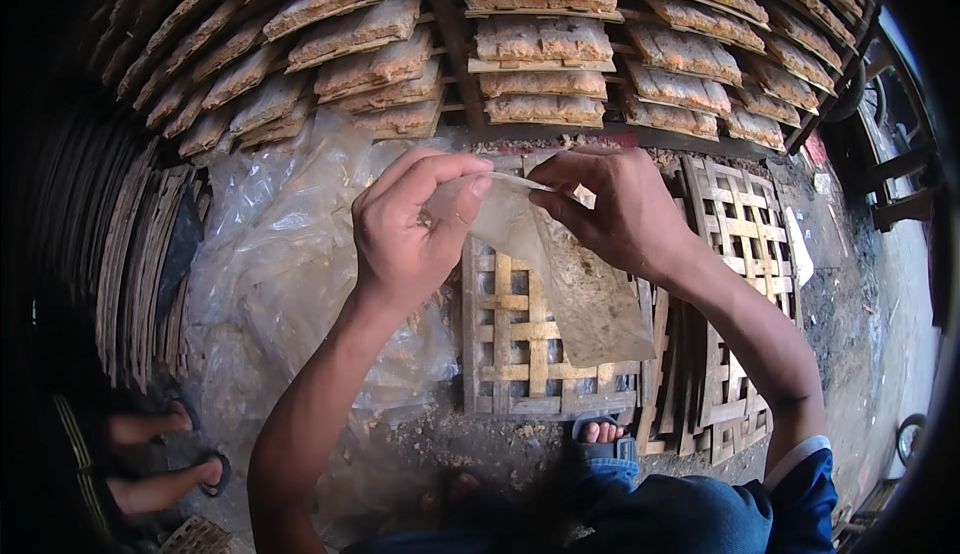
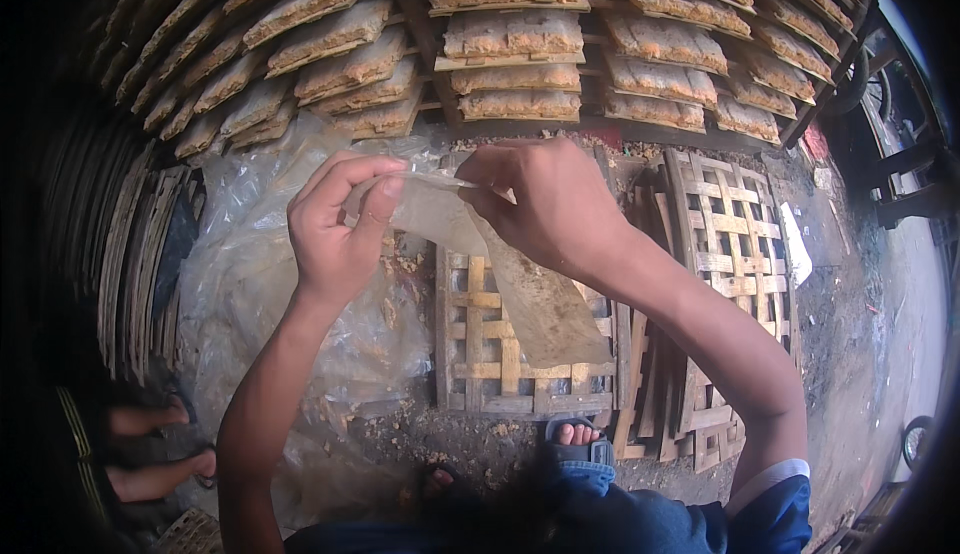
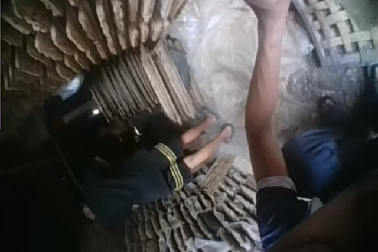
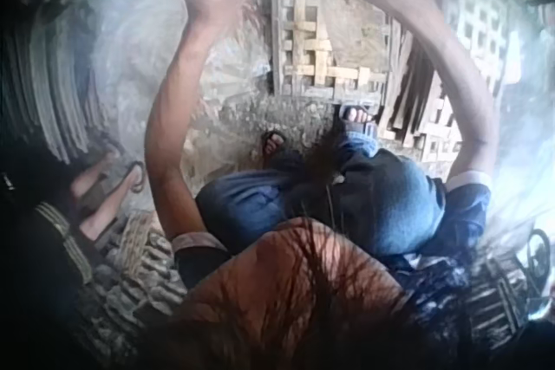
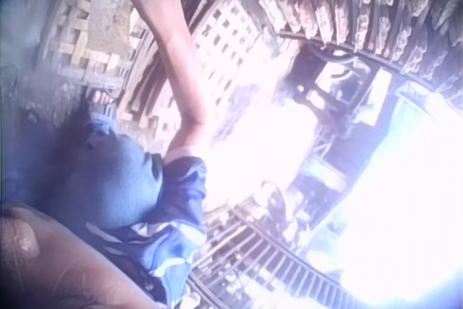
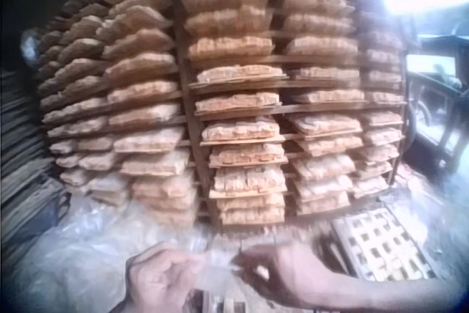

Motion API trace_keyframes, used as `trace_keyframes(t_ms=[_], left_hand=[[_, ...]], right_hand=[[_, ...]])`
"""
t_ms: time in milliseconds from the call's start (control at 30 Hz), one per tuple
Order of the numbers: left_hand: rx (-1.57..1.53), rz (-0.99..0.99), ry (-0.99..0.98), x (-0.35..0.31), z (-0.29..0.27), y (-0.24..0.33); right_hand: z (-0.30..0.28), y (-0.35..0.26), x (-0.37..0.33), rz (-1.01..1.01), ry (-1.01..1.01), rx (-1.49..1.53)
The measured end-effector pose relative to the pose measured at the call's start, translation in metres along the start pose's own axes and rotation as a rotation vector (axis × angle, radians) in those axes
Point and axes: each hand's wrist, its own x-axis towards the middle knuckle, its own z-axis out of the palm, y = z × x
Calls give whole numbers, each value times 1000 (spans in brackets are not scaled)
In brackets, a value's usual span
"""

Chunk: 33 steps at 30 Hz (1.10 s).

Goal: The person picks up a wooden lattice tray, removes debris from its surface, and places a plastic sheet inside it. They then place another lattice tray on top and press down to secure the layers. The person repeats this process with additional trays and plastic sheets.

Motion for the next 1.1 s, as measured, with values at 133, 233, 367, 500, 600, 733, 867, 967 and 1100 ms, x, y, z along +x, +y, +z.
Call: trace_keyframes(t_ms=[133,233,367,500,600,733,867,967,1100], left_hand=[[114,187,83,54,-1,13],[184,228,67,82,-15,22],[326,326,17,103,-54,34],[345,206,125,98,-123,31],[411,69,267,79,-180,26],[612,-107,443,42,-249,41],[807,-286,609,-4,-316,65],[1051,-386,650,-29,-338,71],[1126,-444,727,-52,-357,76]], right_hand=[[-39,-18,14,18,40,-92],[-63,-35,26,92,-69,-87],[-63,-24,42,136,-100,207],[-54,-63,86,10,-192,112],[-31,-90,126,-234,-207,308],[6,-137,173,-433,-340,220],[74,-145,201,-375,-490,389],[123,-140,192,-315,-548,503],[204,-90,179,-129,-703,565]])
